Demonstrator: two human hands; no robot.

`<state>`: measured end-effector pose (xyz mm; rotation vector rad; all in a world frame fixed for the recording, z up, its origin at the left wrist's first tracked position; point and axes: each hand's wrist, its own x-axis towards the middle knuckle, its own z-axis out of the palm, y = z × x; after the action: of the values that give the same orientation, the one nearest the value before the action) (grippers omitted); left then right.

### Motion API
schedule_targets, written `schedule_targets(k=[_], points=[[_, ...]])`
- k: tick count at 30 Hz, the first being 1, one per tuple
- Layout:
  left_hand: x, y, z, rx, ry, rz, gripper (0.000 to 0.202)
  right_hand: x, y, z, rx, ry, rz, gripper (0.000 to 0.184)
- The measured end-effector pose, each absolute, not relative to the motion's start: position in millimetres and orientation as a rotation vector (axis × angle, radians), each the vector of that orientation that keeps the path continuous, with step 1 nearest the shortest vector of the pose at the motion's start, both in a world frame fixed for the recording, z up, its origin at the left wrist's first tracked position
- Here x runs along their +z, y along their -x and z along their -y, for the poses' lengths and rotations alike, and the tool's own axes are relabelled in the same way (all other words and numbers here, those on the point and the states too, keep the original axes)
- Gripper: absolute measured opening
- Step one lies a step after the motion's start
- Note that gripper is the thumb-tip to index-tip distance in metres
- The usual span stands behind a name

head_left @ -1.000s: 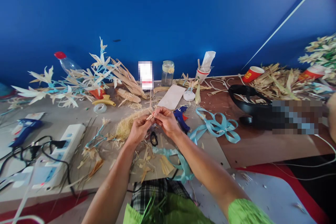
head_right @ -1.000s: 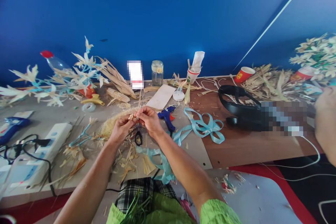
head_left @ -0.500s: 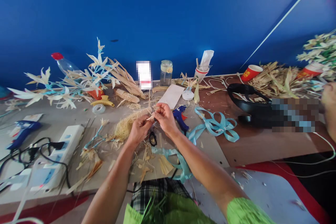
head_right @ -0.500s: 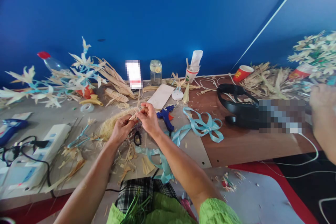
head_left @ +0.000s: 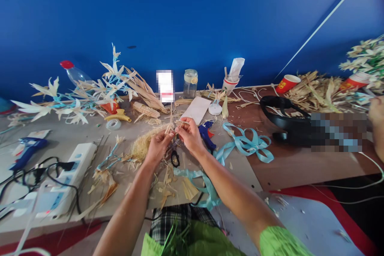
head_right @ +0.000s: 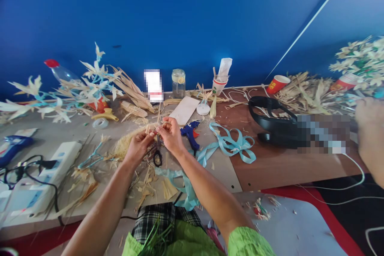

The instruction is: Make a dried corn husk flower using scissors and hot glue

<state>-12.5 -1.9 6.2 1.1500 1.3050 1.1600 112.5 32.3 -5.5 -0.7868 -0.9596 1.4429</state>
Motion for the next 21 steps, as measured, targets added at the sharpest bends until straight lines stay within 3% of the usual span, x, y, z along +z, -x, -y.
schedule_targets(k=[9,21], points=[[-0.9,12.3,0.5,1.076,-1.051,-1.193,0.044,-4.8,-110.0,-28.8,1.491,0.777,0.948,0.041],[-0.5,11.5,-0.1,1.201,-1.025,-1.207,0.03,-16.2,-110.5,-32.9,1.381,0.805,1.076,0.04]])
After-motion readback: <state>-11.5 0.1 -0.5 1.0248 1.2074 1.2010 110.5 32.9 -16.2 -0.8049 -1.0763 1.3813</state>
